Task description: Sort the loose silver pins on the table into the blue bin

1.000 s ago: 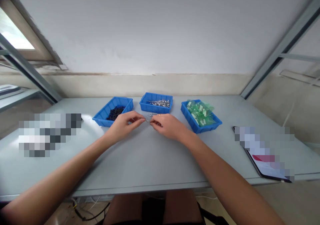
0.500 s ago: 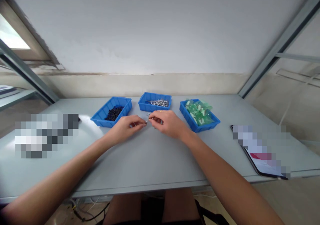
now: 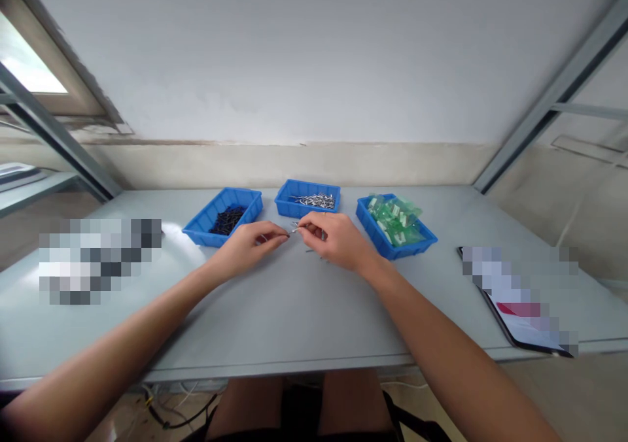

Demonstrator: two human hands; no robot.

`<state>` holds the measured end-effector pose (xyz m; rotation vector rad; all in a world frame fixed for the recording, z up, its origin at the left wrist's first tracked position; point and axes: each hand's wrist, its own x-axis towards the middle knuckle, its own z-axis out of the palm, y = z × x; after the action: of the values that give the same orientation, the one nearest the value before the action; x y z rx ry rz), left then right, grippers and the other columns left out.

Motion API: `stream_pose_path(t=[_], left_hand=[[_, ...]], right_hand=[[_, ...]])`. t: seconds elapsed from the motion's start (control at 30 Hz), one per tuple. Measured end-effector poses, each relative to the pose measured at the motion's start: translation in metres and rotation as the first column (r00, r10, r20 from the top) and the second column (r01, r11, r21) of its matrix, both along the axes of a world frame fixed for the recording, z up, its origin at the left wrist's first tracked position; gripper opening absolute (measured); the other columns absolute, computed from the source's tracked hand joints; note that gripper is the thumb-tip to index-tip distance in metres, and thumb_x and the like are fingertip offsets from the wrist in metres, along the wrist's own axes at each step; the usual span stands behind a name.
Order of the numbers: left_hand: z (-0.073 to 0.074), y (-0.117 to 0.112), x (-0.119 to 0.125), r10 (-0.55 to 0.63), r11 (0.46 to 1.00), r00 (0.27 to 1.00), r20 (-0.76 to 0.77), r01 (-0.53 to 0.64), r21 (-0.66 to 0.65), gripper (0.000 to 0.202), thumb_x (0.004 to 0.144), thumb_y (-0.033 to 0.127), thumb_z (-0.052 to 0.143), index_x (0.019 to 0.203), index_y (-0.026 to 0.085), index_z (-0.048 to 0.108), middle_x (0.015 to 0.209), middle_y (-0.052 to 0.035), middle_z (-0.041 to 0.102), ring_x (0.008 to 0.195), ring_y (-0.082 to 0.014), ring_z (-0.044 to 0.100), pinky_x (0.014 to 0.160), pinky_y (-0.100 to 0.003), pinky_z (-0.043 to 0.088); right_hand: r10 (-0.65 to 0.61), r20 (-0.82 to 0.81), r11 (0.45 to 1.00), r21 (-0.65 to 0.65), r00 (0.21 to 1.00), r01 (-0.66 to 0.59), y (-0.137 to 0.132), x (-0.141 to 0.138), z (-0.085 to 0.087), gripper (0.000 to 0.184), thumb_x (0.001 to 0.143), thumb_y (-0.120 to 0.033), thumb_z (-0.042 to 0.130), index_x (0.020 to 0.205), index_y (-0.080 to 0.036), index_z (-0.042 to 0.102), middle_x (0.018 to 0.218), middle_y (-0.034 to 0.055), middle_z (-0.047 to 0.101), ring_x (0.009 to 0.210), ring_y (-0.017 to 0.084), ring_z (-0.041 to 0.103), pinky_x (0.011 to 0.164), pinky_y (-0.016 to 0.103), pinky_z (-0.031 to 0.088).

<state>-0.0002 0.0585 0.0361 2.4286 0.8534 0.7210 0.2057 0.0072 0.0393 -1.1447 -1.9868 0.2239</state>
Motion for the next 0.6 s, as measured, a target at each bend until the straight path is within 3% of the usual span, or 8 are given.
stream_pose_path(t=[0.27, 0.6], left_hand=[[0.011, -0.005, 0.002, 0.134, 0.988, 0.978, 0.157, -0.143, 0.048, 0.018, 0.084, 0.03, 0.054, 0.085, 0.018, 0.067, 0.085, -0.003, 0.068, 0.076, -0.0141, 0.061, 0.069, -0.025, 0.048], [0.009, -0.008, 0.003, 0.041, 0.997, 0.992, 0.12, -0.048, 0.057, 0.016, 0.085, 0.027, 0.053, 0.087, 0.017, 0.066, 0.083, -0.0023, 0.067, 0.07, -0.0111, 0.059, 0.066, -0.023, 0.048]], right_hand=[[0.014, 0.131, 0.996, -0.084, 0.991, -0.003, 0.002, 0.002, 0.001, 0.011, 0.084, -0.023, 0.051, 0.086, -0.019, 0.061, 0.068, -0.0015, 0.063, 0.06, 0.009, 0.054, 0.058, 0.02, 0.038], [0.111, 0.275, 0.984, -0.167, 0.955, -0.067, 0.007, -0.001, -0.007, 0.014, 0.084, -0.02, 0.05, 0.088, -0.02, 0.063, 0.074, -0.0001, 0.065, 0.063, 0.011, 0.055, 0.058, 0.022, 0.035]])
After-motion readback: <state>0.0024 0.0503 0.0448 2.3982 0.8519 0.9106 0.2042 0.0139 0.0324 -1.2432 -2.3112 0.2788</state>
